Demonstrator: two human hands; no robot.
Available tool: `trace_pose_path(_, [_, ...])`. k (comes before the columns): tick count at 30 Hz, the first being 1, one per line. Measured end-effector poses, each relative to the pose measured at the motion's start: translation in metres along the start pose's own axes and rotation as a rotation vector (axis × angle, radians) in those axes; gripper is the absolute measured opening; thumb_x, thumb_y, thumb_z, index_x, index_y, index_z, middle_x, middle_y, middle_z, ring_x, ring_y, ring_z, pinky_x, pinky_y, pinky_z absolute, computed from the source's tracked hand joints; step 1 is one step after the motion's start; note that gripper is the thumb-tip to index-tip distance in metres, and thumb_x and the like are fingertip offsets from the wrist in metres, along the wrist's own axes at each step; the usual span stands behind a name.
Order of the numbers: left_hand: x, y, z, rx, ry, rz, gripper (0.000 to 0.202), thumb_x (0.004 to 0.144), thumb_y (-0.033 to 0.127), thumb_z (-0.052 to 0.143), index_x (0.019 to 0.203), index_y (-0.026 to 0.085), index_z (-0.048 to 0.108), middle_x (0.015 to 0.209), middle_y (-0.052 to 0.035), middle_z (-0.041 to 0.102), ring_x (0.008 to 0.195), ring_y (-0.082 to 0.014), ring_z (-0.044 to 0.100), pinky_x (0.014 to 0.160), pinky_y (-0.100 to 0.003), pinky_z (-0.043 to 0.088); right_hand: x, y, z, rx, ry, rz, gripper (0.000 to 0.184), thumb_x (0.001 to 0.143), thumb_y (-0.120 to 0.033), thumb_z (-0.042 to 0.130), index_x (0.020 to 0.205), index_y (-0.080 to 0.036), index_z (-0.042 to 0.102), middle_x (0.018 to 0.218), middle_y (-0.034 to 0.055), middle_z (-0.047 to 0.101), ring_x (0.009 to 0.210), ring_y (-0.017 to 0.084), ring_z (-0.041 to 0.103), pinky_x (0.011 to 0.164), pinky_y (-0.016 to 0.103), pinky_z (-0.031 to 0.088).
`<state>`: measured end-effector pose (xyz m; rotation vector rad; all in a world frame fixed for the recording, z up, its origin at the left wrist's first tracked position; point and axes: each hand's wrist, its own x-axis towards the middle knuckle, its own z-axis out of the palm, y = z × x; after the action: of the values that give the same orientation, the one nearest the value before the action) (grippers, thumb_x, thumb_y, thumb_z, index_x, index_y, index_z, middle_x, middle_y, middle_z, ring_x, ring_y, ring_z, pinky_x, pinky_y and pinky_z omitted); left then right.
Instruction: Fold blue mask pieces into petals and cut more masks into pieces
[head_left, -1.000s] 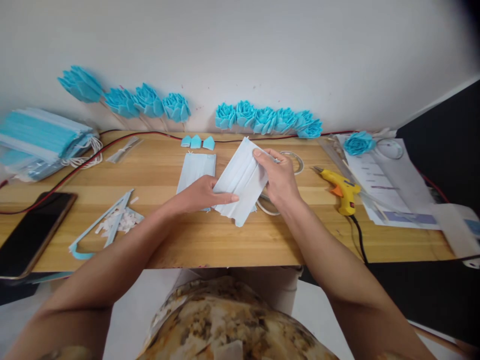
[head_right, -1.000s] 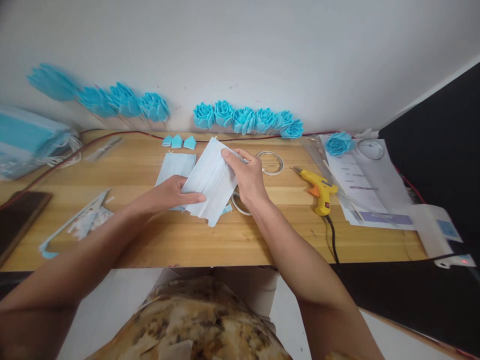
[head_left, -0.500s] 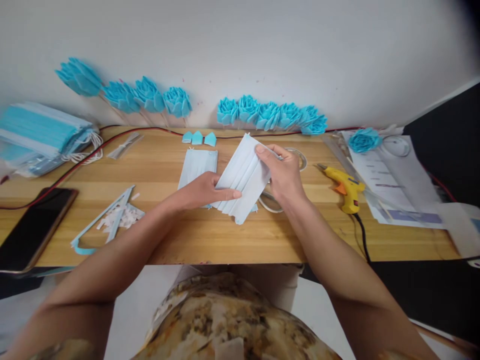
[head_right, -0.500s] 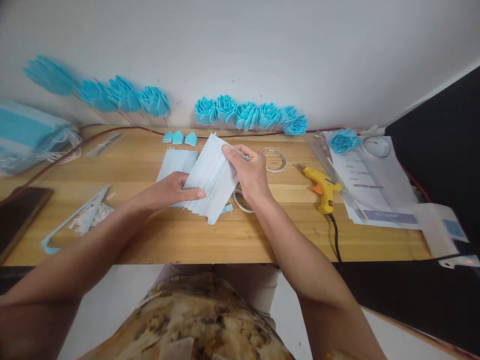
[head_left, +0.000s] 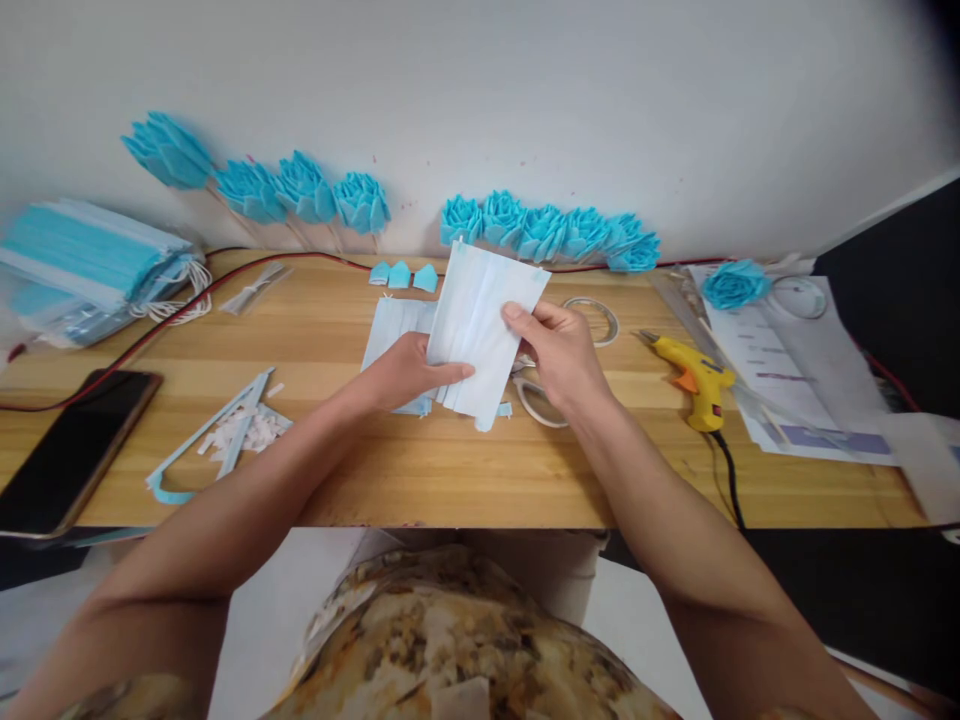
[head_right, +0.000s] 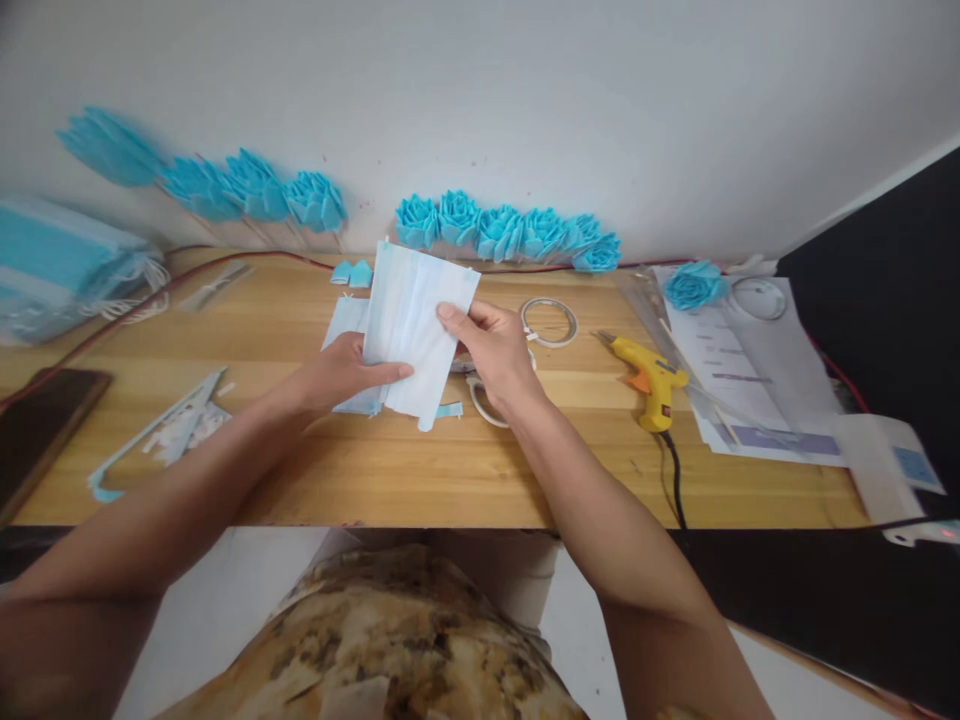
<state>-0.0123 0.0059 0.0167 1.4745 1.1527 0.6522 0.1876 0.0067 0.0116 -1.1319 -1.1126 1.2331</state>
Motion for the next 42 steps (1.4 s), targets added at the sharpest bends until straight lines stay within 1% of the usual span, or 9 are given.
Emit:
trace_pose_path(4, [0.000,-0.004,-0.001,-0.043,0.018,0.014,0.037,0.064,0.047,0.083,0.079,0.015,0.074,0.078,-0.0067,0.074,0.075,-0.0255,0.068,0.061,-0.034,0.053,0.003,0.000,-0.002,-0.004,0.006,-0.005,0.045,0.070,-0.066,0.078,0.074,-0.022,0.070,0.072,0.0010,0.068,0.062,0.014,0.061,0.055,0.027,0.052])
trace_pose_path(8, [0.002,-0.004,0.001,-0.233,0.159,0.018,0.050,0.061,0.047,0.088,0.094,0.012,0.075,0.101,-0.0130,0.078,0.096,-0.0323,0.071,0.080,-0.042,0.059,0.001,-0.004,-0.003,-0.003,-0.167,0.082,0.052,0.072,-0.074,0.072,0.080,-0.022,0.073,0.078,0.0039,0.071,0.069,0.016,0.065,0.058,0.027,0.053])
trace_pose_path(14, [0.004,0.000,-0.002,-0.402,0.352,0.082,0.055,0.062,0.048,0.087,0.101,0.011,0.074,0.108,-0.0148,0.077,0.105,-0.0366,0.071,0.086,-0.046,0.060,-0.008,-0.003,0.003,-0.159,-0.405,0.100,0.037,0.077,-0.057,0.077,0.078,-0.020,0.076,0.078,0.0022,0.073,0.075,0.015,0.064,0.072,0.027,0.051])
trace_pose_path(21, [0.007,-0.004,-0.006,-0.449,0.454,0.095,0.053,0.065,0.049,0.086,0.100,0.011,0.073,0.107,-0.0149,0.077,0.103,-0.0351,0.071,0.083,-0.043,0.061,-0.008,-0.003,0.005,-0.206,-0.372,0.092,0.028,0.077,-0.048,0.077,0.075,-0.019,0.075,0.076,0.0021,0.073,0.073,0.014,0.063,0.076,0.031,0.051])
trace_pose_path(28, [0.007,-0.003,-0.006,-0.460,0.473,0.099,0.053,0.063,0.049,0.086,0.099,0.012,0.074,0.108,-0.0151,0.077,0.105,-0.0366,0.071,0.088,-0.048,0.060,-0.007,-0.007,0.001,-0.215,-0.427,0.100,0.027,0.082,-0.048,0.073,0.082,-0.021,0.077,0.087,0.0031,0.076,0.081,0.015,0.066,0.081,0.030,0.052])
trace_pose_path(32, [0.005,-0.002,-0.001,-0.433,0.425,0.091,0.052,0.063,0.047,0.086,0.100,0.013,0.073,0.106,-0.0141,0.077,0.108,-0.0368,0.070,0.093,-0.049,0.058,-0.009,-0.008,0.005,-0.150,-0.404,0.061,0.029,0.082,-0.050,0.073,0.093,-0.024,0.078,0.093,0.0019,0.076,0.092,0.018,0.068,0.084,0.031,0.052])
trace_pose_path(34, [0.004,-0.002,0.002,-0.413,0.374,0.086,0.053,0.062,0.047,0.087,0.100,0.012,0.073,0.107,-0.0143,0.077,0.109,-0.0366,0.070,0.093,-0.048,0.058,-0.009,-0.006,0.009,-0.094,-0.366,0.070,0.031,0.076,-0.050,0.078,0.093,-0.024,0.077,0.087,0.0014,0.075,0.086,0.018,0.067,0.079,0.031,0.053])
trace_pose_path(38, [0.003,-0.003,0.005,-0.412,0.275,0.111,0.053,0.065,0.051,0.086,0.100,0.013,0.074,0.105,-0.0135,0.077,0.106,-0.0344,0.069,0.088,-0.043,0.057,-0.008,0.000,0.010,-0.069,-0.232,0.082,0.029,0.067,-0.046,0.084,0.077,-0.020,0.073,0.069,-0.0012,0.068,0.062,0.013,0.057,0.061,0.027,0.047])
trace_pose_path(42, [0.005,-0.006,0.000,-0.442,0.308,0.177,0.043,0.074,0.055,0.079,0.089,0.016,0.072,0.094,-0.0077,0.077,0.091,-0.0257,0.070,0.078,-0.035,0.055,-0.005,0.002,0.007,-0.068,-0.184,0.081,0.027,0.068,-0.044,0.083,0.075,-0.020,0.073,0.069,-0.0013,0.068,0.060,0.012,0.055,0.058,0.027,0.045])
